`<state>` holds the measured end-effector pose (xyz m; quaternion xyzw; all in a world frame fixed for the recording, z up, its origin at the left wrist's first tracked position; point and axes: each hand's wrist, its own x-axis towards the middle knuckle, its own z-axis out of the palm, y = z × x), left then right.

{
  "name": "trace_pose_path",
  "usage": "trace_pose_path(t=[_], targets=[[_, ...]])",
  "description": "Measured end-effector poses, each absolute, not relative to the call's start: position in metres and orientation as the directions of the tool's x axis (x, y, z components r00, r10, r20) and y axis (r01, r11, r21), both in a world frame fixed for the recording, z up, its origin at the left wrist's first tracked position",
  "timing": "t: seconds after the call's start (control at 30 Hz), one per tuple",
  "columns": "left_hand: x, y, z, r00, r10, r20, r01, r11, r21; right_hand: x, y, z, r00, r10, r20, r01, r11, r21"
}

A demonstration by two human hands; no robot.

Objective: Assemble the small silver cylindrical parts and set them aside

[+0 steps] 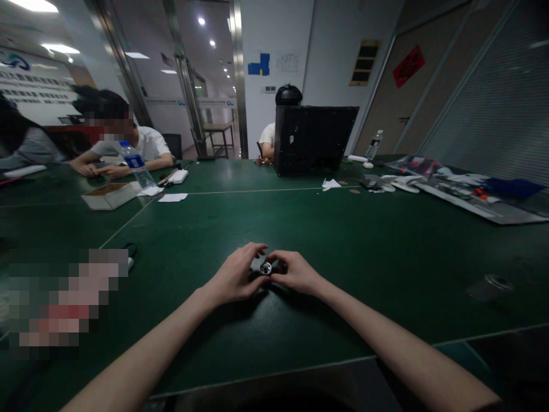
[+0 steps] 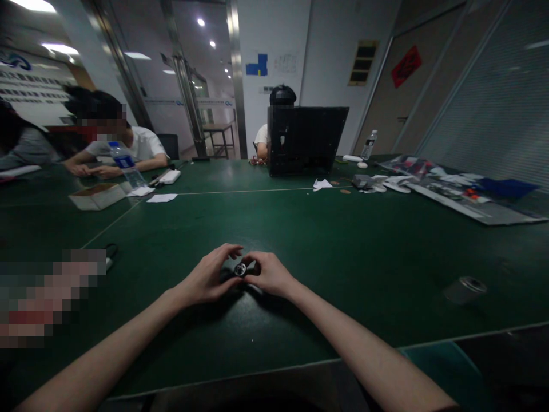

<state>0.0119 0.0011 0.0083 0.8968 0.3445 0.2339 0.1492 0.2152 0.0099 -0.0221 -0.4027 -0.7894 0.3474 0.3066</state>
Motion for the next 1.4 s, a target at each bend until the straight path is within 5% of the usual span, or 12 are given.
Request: trace_pose_path(t=[0.33,0.77,1.07,1.4], targets=[[0.013,0.004,0.009,0.669,0.721,0.181,0.62,-0.676,0.399,0.223,0.007,-0.01,-0.551,0.815,0.177,0.488,0.487,-0.724],[0.017,0.004,0.007,0.687,0.711,0.152,0.608,-0.677,0.415,0.221,0.004,-0.007,-0.552,0.734,0.395,0.419,0.654,-0.63],[0.017,0.002,0.004,0.679,0.712,0.18,0.588,-0.674,0.447,0.221,0.001,0.002,-0.489,0.769,0.412,0.384,0.614,-0.69],[0.013,0.005,0.007,0.629,0.762,0.153,0.649,-0.623,0.436,0.241,0.02,-0.011,-0.614,0.772,0.163,0.588,0.586,-0.557]])
